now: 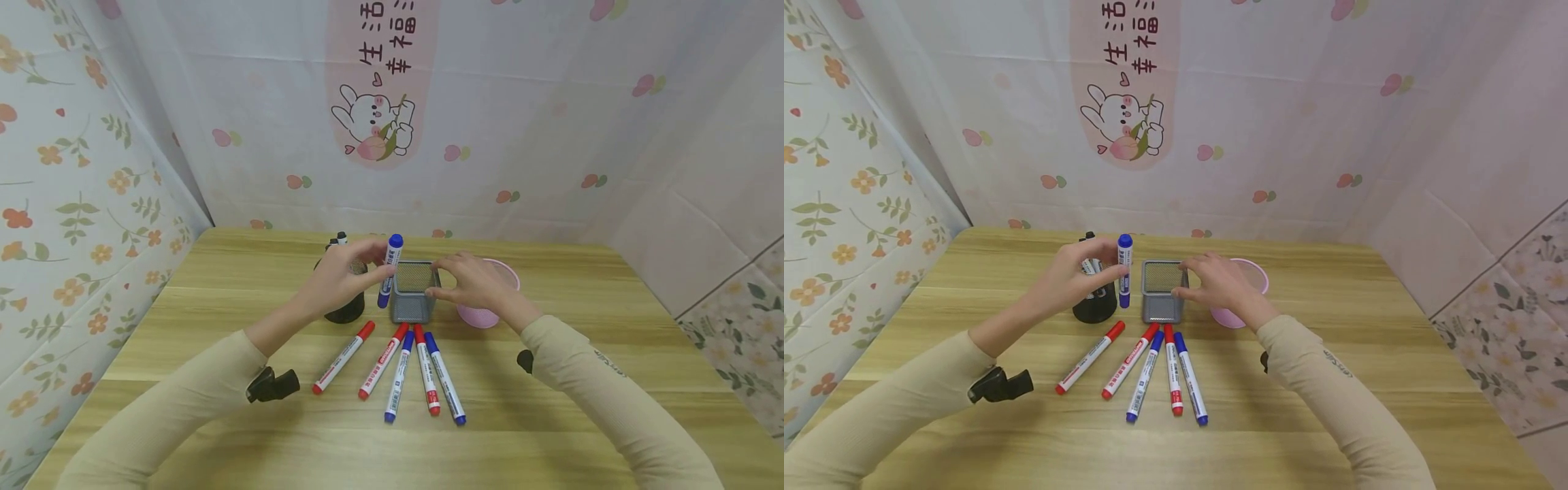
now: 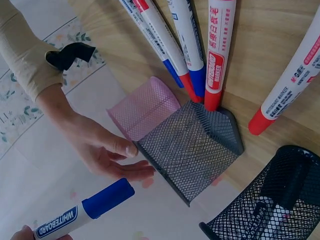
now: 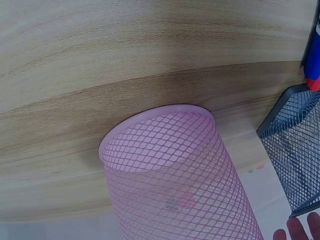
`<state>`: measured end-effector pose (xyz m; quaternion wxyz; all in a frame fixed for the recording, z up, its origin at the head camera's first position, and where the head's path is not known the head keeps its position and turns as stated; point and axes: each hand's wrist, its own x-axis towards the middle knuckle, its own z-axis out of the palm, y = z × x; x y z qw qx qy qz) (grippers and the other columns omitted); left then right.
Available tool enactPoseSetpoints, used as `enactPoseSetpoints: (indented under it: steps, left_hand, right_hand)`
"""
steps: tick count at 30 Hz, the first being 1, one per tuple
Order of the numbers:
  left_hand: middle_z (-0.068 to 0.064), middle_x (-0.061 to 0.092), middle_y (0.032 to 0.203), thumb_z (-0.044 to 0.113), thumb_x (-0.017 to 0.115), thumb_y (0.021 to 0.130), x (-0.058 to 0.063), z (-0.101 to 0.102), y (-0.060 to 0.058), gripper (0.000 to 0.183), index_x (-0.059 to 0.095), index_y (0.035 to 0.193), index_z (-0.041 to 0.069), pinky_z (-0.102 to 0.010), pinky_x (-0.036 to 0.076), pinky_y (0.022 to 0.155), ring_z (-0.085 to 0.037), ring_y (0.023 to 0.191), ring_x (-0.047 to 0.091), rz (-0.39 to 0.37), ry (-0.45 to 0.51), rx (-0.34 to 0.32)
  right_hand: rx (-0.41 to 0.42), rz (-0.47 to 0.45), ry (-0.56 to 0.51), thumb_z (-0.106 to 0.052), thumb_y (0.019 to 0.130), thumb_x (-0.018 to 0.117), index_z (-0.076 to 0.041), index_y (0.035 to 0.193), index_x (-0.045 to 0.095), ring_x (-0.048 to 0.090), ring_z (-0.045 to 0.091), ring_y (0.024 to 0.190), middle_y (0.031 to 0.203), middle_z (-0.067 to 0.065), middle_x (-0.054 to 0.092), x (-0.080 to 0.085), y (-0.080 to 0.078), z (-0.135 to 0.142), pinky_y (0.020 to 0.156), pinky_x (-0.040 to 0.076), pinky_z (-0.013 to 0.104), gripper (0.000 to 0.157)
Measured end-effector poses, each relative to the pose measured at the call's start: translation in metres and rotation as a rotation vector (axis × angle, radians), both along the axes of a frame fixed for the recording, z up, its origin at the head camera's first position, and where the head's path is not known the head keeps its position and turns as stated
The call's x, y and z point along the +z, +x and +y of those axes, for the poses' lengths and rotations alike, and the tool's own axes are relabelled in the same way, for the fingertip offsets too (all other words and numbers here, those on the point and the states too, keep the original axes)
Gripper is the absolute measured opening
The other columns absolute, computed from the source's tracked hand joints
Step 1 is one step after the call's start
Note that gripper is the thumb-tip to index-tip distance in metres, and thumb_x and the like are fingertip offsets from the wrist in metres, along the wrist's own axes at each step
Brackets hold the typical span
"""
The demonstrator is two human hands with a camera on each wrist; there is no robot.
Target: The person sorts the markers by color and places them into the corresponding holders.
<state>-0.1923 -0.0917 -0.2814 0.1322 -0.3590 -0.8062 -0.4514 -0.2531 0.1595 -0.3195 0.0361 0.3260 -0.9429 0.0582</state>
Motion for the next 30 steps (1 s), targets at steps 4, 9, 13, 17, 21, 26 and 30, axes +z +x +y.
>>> enactPoseSetpoints:
  steps: [4, 9, 13, 17, 21, 26, 30]
  left_hand:
    - [0.001, 0.062, 0.088, 0.018, 0.061, 0.084, 0.001, 0.004, -0.007, 0.022, 0.06, 0.102, 0.006, -0.033, 0.044, 0.073, -0.011, 0.082, 0.055, -0.006, -0.002, 0.021]
    - [-0.001, 0.062, 0.09, 0.019, 0.06, 0.085, 0.002, 0.009, -0.016, 0.024, 0.059, 0.105, 0.005, -0.034, 0.042, 0.079, -0.012, 0.085, 0.055, -0.037, -0.002, 0.045]
    - [-0.002, 0.061, 0.091, 0.02, 0.059, 0.086, 0.003, 0.013, -0.022, 0.026, 0.058, 0.107, 0.003, -0.035, 0.042, 0.08, -0.013, 0.086, 0.055, -0.063, 0.018, 0.041]
    - [-0.002, 0.061, 0.093, 0.021, 0.059, 0.086, 0.003, 0.017, -0.028, 0.03, 0.056, 0.11, 0.003, -0.033, 0.041, 0.081, -0.013, 0.087, 0.054, -0.088, 0.023, 0.063]
    - [-0.002, 0.061, 0.093, 0.021, 0.058, 0.086, 0.002, 0.022, -0.034, 0.031, 0.055, 0.112, 0.004, -0.032, 0.04, 0.082, -0.013, 0.087, 0.054, -0.101, 0.021, 0.074]
    - [-0.002, 0.061, 0.092, 0.02, 0.059, 0.086, 0.0, 0.029, -0.042, 0.029, 0.056, 0.111, 0.005, -0.031, 0.041, 0.081, -0.013, 0.086, 0.055, -0.111, 0.031, 0.082]
    - [-0.004, 0.061, 0.094, 0.019, 0.06, 0.085, -0.003, 0.034, -0.047, 0.031, 0.056, 0.112, 0.004, -0.031, 0.042, 0.08, -0.014, 0.086, 0.055, -0.119, 0.042, 0.094]
  right_hand:
    - [-0.005, -0.002, -0.002, -0.051, 0.078, 0.058, -0.009, 0.113, 0.058, 0.046, 0.03, 0.108, 0.112, 0.009, 0.057, 0.001, 0.0, 0.0, 0.086, 0.038, 0.046, 0.055]
    - [-0.001, -0.008, -0.01, -0.051, 0.078, 0.059, -0.008, 0.113, 0.057, 0.046, 0.031, 0.108, 0.113, 0.009, 0.056, 0.002, 0.001, 0.0, 0.086, 0.038, 0.046, 0.055]
    - [0.005, -0.006, -0.013, -0.051, 0.078, 0.058, -0.008, 0.114, 0.058, 0.046, 0.031, 0.108, 0.113, 0.009, 0.056, 0.001, 0.0, -0.001, 0.086, 0.038, 0.046, 0.056]
    - [0.006, -0.004, -0.018, -0.05, 0.078, 0.059, -0.008, 0.113, 0.058, 0.046, 0.031, 0.108, 0.113, 0.009, 0.056, 0.001, 0.0, -0.001, 0.086, 0.038, 0.046, 0.055]
    - [0.009, 0.003, -0.02, -0.05, 0.078, 0.059, -0.008, 0.113, 0.058, 0.047, 0.03, 0.107, 0.112, 0.008, 0.057, 0.001, 0.0, 0.0, 0.086, 0.038, 0.046, 0.055]
    - [0.016, 0.002, -0.02, -0.051, 0.078, 0.059, -0.008, 0.113, 0.058, 0.046, 0.031, 0.108, 0.113, 0.008, 0.057, 0.0, 0.0, 0.0, 0.086, 0.037, 0.047, 0.055]
    - [0.013, -0.003, -0.014, -0.051, 0.078, 0.058, -0.008, 0.113, 0.058, 0.045, 0.032, 0.11, 0.114, 0.009, 0.056, 0.0, 0.0, 0.0, 0.086, 0.037, 0.047, 0.055]
